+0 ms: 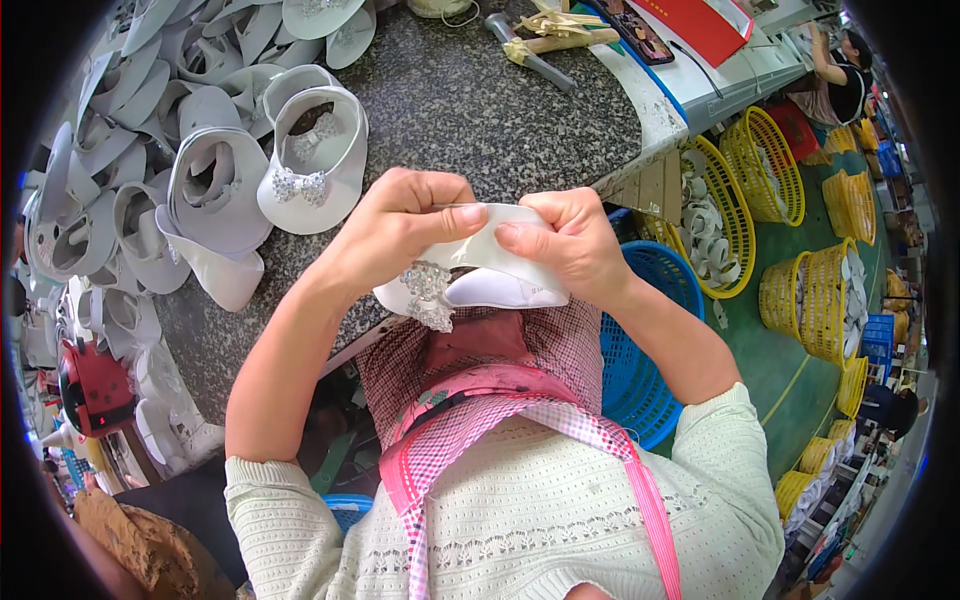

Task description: The person shapes shoe uppers by hand, pressing and folding the edges, and places the finished pieces into a basket.

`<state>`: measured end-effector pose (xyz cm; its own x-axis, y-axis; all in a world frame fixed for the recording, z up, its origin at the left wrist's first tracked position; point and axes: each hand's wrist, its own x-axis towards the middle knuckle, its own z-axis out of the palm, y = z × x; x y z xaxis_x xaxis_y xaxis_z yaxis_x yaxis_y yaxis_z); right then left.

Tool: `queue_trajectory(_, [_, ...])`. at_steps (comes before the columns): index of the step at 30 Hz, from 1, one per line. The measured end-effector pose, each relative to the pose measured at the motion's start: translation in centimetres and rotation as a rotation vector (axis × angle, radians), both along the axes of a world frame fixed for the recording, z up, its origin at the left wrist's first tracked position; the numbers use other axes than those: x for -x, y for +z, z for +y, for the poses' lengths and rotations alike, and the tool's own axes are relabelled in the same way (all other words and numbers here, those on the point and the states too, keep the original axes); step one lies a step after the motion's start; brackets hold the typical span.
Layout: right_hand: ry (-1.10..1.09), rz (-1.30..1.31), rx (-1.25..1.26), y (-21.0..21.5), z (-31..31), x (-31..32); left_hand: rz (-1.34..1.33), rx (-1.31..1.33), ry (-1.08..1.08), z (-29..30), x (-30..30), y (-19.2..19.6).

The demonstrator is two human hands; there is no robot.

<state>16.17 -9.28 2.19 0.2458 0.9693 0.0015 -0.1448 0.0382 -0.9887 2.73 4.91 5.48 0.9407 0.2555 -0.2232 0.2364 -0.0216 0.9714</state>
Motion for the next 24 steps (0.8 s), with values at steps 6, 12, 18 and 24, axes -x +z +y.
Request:
queue_trajectory(6, [0.016, 0.151, 0.044, -0.4, -0.7, -1.0, 0.057, -0.217, -0.063, 1.3, 0.4, -0.2])
queue_trajectory(12, [0.194, -0.052, 0.074, 1.1, 0.1, -0.6, -0.020, -0.306, 0.067, -0.2, 0.3, -0.1])
queue_trajectory(18, [0.073, -0.054, 0.086, -0.8, -0.2, 0.2, -0.011, -0.173, 0.075, -0.2, 0.2, -1.3])
queue_trajectory(24, [0.113, 0.204, -0.009, -2.5, -1.2, -0.6, -0.005, -0.056, -0.014, 1.8, 0.8, -2.3])
